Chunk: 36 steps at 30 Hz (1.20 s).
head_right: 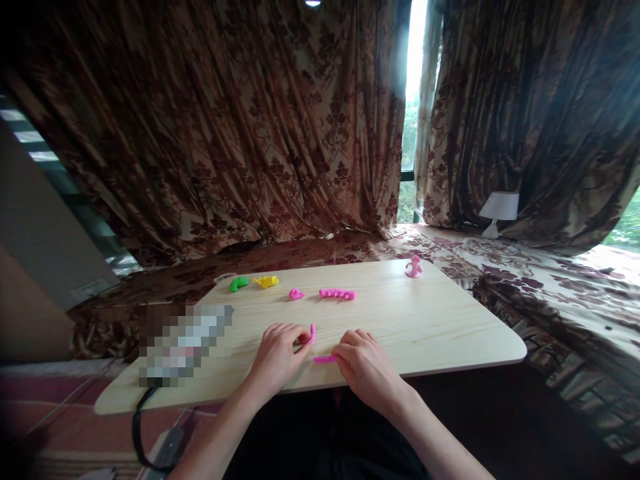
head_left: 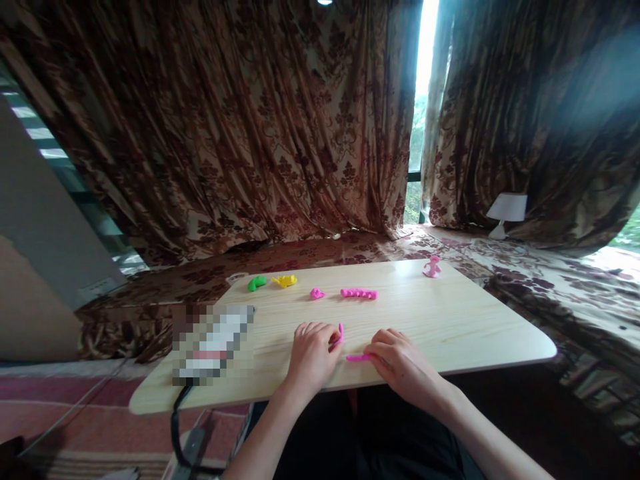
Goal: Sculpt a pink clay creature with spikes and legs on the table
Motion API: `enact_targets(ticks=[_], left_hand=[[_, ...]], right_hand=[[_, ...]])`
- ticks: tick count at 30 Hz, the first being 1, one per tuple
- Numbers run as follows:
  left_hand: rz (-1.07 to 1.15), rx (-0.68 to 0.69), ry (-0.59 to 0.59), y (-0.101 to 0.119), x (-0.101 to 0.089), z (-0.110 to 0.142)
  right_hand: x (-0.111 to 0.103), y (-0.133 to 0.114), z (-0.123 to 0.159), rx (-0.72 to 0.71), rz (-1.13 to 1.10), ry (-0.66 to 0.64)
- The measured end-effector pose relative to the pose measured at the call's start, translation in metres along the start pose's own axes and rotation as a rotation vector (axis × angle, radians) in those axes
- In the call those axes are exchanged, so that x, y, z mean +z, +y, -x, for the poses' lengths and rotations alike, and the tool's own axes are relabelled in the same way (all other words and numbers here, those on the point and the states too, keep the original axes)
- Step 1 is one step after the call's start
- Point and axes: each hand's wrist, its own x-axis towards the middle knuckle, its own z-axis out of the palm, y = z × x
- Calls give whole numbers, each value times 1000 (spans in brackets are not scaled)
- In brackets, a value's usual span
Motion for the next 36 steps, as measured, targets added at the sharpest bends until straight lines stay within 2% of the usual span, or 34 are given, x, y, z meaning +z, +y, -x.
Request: enact_targets(ticks=[8, 12, 16, 20, 23, 26, 36], left_hand=[[42, 42, -38, -10, -15, -3], [51, 69, -67, -23, -15, 2], [43, 15, 6, -28, -13, 13], [41, -42, 97, -6, -15, 28], [96, 39, 15, 21, -14, 37], [123, 46, -54, 39, -10, 42], [148, -2, -45, 40, -5, 31]], right_hand=[[1, 1, 0, 16, -7, 1], [-1, -1, 1, 12, -4, -4], [-1, -3, 4, 3, 9, -7], [0, -4, 9, 6, 15, -3], [-1, -6, 13, 0, 19, 8], [-2, -8, 19, -11, 15, 10], [9, -12, 24, 45, 133, 1]])
